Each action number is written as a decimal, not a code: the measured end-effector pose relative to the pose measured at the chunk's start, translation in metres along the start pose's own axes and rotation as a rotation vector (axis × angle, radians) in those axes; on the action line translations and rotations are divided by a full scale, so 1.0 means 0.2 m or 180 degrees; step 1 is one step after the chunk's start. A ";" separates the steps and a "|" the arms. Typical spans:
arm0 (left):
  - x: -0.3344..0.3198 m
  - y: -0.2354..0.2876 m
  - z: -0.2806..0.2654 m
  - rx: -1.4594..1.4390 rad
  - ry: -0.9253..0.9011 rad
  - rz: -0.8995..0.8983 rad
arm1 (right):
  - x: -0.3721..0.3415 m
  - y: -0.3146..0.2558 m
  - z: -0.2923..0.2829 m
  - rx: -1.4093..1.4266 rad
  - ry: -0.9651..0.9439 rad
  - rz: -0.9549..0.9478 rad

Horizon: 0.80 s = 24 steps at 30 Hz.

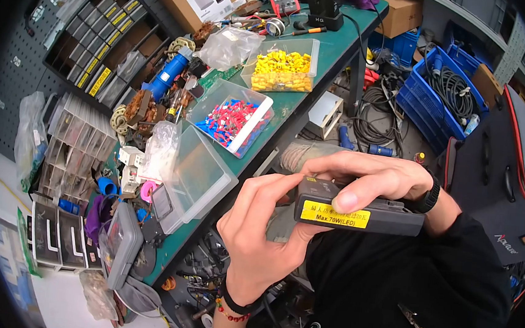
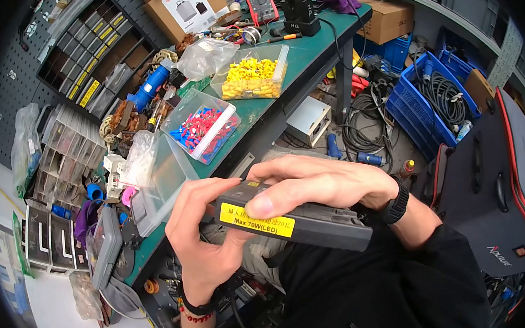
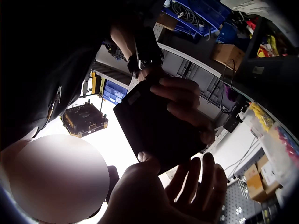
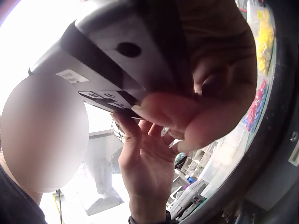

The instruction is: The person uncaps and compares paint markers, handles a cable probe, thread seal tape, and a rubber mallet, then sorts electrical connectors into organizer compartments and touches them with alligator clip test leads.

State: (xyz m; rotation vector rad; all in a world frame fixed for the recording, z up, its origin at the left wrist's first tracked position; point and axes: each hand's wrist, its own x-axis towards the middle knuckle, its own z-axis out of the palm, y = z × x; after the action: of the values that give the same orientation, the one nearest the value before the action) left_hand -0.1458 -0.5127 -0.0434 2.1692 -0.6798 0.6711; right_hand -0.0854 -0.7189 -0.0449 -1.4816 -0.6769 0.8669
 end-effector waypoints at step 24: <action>-0.01 0.00 0.01 0.0016 -0.0031 0.0002 | 0.01 0.02 0.00 -0.0212 -0.0028 -0.0503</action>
State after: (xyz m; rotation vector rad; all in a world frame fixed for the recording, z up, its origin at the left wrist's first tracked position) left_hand -0.1462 -0.5133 -0.0457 2.1783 -0.6848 0.6637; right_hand -0.0839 -0.7177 -0.0499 -1.4625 -0.8247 0.7360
